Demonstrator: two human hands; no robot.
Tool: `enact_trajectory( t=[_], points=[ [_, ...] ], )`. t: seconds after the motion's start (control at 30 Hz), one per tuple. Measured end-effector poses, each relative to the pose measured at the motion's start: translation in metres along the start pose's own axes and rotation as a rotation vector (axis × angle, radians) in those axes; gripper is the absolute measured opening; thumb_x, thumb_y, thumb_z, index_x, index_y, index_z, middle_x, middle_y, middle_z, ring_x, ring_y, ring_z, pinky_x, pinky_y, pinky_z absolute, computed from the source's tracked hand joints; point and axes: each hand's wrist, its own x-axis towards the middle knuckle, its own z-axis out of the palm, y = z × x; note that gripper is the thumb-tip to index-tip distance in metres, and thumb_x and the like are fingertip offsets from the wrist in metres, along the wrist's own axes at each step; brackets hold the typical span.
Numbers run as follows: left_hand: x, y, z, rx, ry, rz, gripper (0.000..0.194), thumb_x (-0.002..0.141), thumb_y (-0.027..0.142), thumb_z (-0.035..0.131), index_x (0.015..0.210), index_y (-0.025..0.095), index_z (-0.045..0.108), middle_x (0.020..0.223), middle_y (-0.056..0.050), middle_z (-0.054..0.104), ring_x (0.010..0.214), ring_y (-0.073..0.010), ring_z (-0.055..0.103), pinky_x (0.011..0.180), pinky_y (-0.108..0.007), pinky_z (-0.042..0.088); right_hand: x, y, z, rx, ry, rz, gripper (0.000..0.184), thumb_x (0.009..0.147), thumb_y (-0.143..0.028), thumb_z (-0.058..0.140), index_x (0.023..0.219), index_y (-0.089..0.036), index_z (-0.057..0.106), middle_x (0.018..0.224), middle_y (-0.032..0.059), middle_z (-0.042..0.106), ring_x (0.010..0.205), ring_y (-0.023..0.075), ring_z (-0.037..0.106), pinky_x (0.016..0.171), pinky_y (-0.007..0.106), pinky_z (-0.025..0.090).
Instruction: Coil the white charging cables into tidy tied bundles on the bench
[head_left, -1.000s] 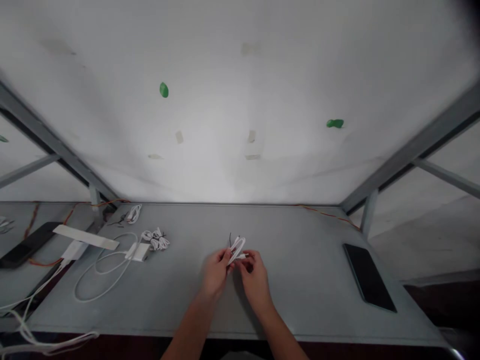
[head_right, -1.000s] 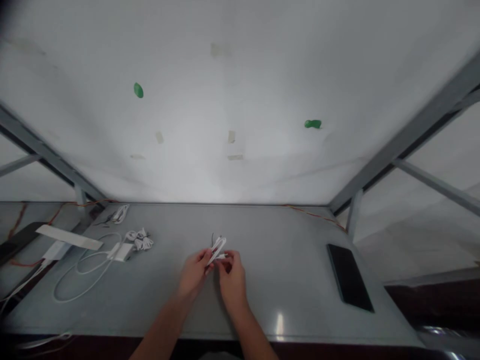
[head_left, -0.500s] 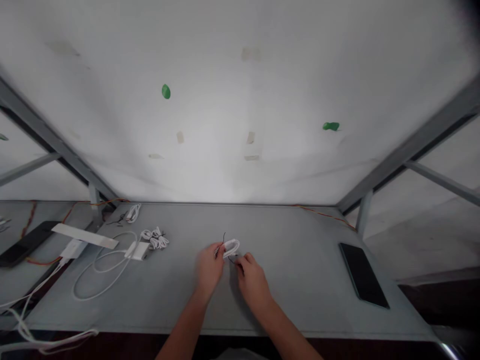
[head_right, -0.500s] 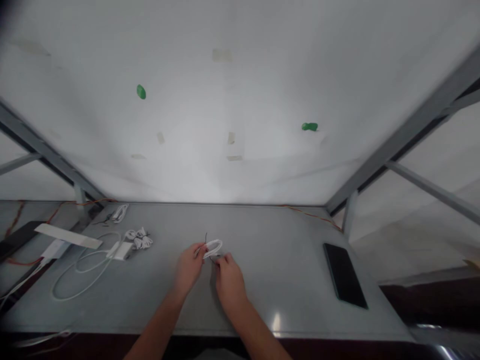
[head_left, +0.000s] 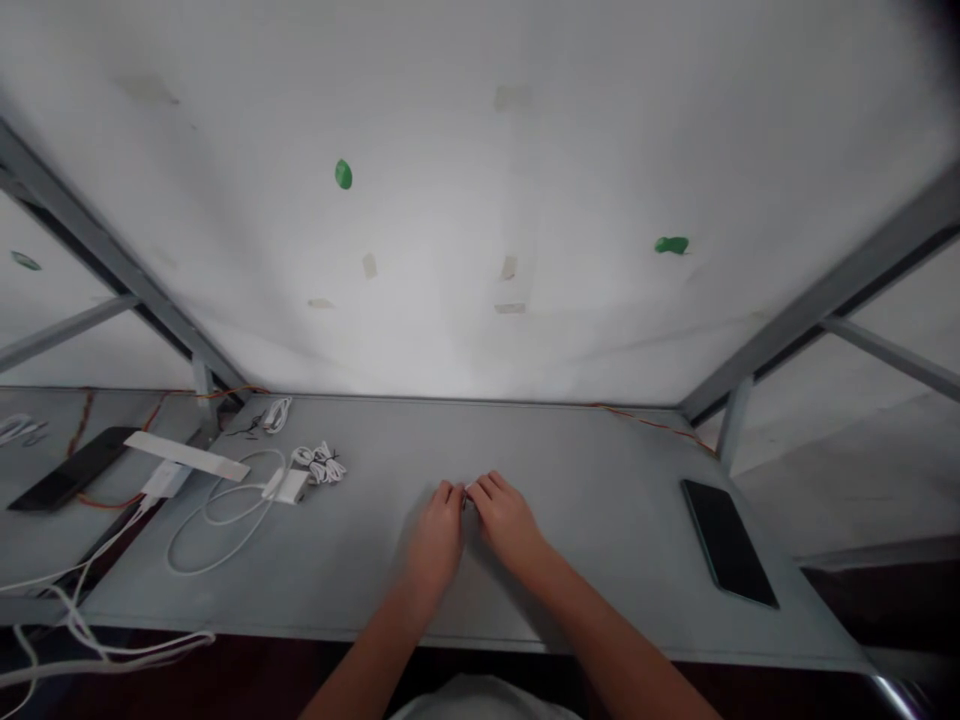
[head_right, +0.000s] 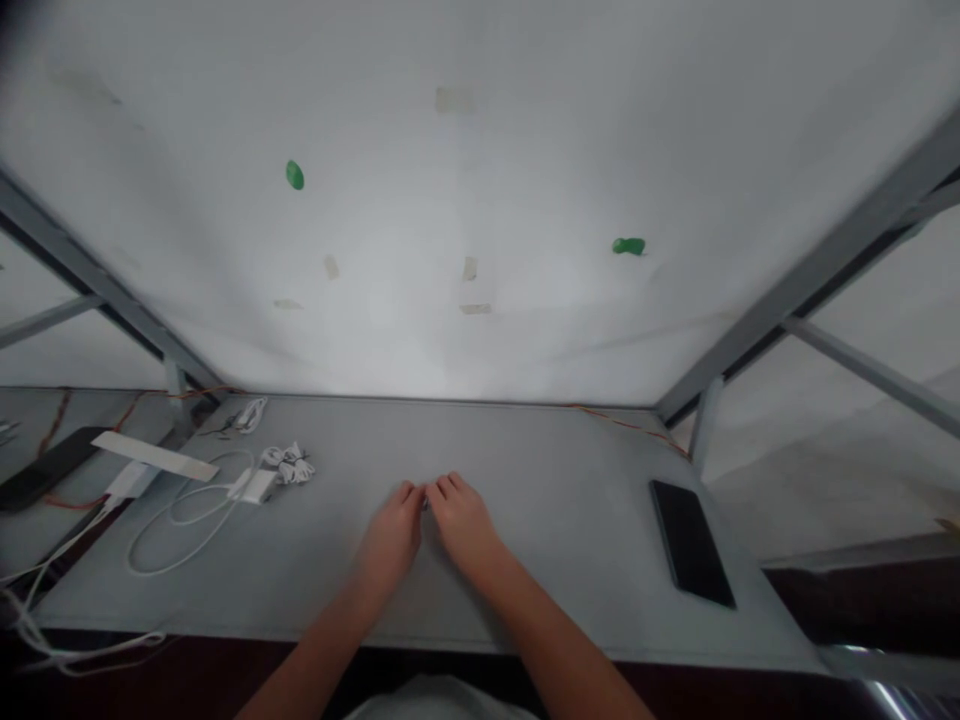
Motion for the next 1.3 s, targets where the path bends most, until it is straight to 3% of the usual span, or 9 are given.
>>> enact_trajectory(
  t=[0.17, 0.33, 0.57, 0.7, 0.8, 1.0, 1.13, 1.2, 1.3],
  points=[
    [0.001, -0.004, 0.001, -0.178, 0.055, 0.046, 0.040, 0.107, 0.017, 0.038, 0.135, 0.021, 0.066, 0.111, -0.010, 0.070, 0.094, -0.0205, 0.069, 0.085, -0.031, 0.054, 0.003, -0.001, 0.001, 0.425, 0.167, 0.458, 0.013, 0.090, -0.022, 0.059, 0.079, -0.025, 0.067, 0.080, 0.0047, 0.072, 0.076, 0.0220, 0.063, 0.074, 0.036, 0.049],
    [0.001, -0.002, -0.005, -0.337, 0.050, 0.105, 0.040, 0.108, 0.023, 0.039, 0.136, 0.025, 0.066, 0.115, -0.009, 0.070, 0.100, -0.0206, 0.069, 0.092, -0.034, 0.056, 0.010, 0.002, -0.011, 1.058, 0.146, 0.853, 0.023, 0.067, -0.040, 0.081, 0.068, -0.022, 0.067, 0.063, 0.0013, 0.068, 0.059, 0.0170, 0.057, 0.056, 0.030, 0.042],
    [0.008, 0.005, -0.002, -0.389, 0.114, 0.108, 0.034, 0.099, 0.013, 0.054, 0.126, 0.025, 0.072, 0.114, -0.008, 0.073, 0.104, -0.0218, 0.071, 0.094, -0.035, 0.058, 0.012, 0.000, -0.029, 1.384, 0.070, 0.916, 0.021, 0.057, -0.032, 0.086, 0.067, -0.018, 0.073, 0.062, 0.0026, 0.068, 0.059, 0.0153, 0.055, 0.053, 0.027, 0.038],
    [0.013, 0.006, 0.000, -0.333, 0.085, 0.100, 0.033, 0.094, 0.011, 0.059, 0.121, 0.024, 0.074, 0.111, -0.008, 0.074, 0.097, -0.0209, 0.072, 0.090, -0.033, 0.058, 0.008, 0.007, -0.023, 1.305, 0.079, 0.856, 0.023, 0.067, -0.035, 0.083, 0.078, -0.018, 0.073, 0.070, 0.0039, 0.072, 0.061, 0.0166, 0.060, 0.057, 0.028, 0.043],
    [0.016, 0.006, 0.000, -0.291, 0.072, 0.082, 0.029, 0.095, 0.013, 0.061, 0.118, 0.024, 0.075, 0.107, -0.007, 0.074, 0.093, -0.0201, 0.072, 0.086, -0.032, 0.057, 0.004, 0.016, -0.020, 1.025, 0.048, 0.744, 0.015, 0.079, -0.033, 0.073, 0.084, -0.020, 0.071, 0.073, 0.0030, 0.072, 0.063, 0.0174, 0.061, 0.061, 0.030, 0.047],
    [0.020, 0.007, -0.008, -0.273, 0.046, 0.093, 0.024, 0.093, 0.013, 0.066, 0.112, 0.023, 0.076, 0.101, -0.005, 0.073, 0.091, -0.0189, 0.071, 0.086, -0.030, 0.056, -0.002, 0.020, -0.033, 0.325, -0.029, 0.277, 0.017, 0.093, -0.012, 0.057, 0.099, -0.019, 0.071, 0.099, 0.0081, 0.070, 0.091, 0.0212, 0.065, 0.085, 0.035, 0.052],
    [0.022, 0.008, -0.015, -0.246, 0.008, 0.134, 0.023, 0.093, 0.012, 0.066, 0.110, 0.023, 0.076, 0.099, -0.003, 0.072, 0.089, -0.0176, 0.070, 0.083, -0.028, 0.055, -0.004, 0.017, -0.039, 0.030, -0.099, 0.075, 0.019, 0.098, -0.009, 0.053, 0.097, -0.018, 0.069, 0.097, 0.0096, 0.069, 0.093, 0.0235, 0.062, 0.087, 0.037, 0.051],
    [0.021, 0.007, -0.015, -0.221, 0.007, 0.162, 0.023, 0.093, 0.012, 0.064, 0.109, 0.023, 0.076, 0.097, -0.003, 0.071, 0.087, -0.0168, 0.069, 0.081, -0.027, 0.055, -0.004, 0.017, -0.038, -0.004, -0.097, 0.083, 0.018, 0.097, -0.009, 0.052, 0.092, -0.018, 0.067, 0.095, 0.0097, 0.068, 0.089, 0.0232, 0.061, 0.084, 0.036, 0.049],
    [0.017, 0.003, -0.007, -0.176, 0.065, 0.205, 0.023, 0.096, 0.012, 0.060, 0.110, 0.022, 0.075, 0.097, -0.003, 0.070, 0.082, -0.0162, 0.068, 0.077, -0.027, 0.054, -0.004, 0.018, -0.031, 0.189, -0.037, 0.308, 0.013, 0.095, -0.016, 0.056, 0.086, -0.020, 0.063, 0.086, 0.0062, 0.067, 0.080, 0.0202, 0.058, 0.075, 0.033, 0.046]
  ],
)
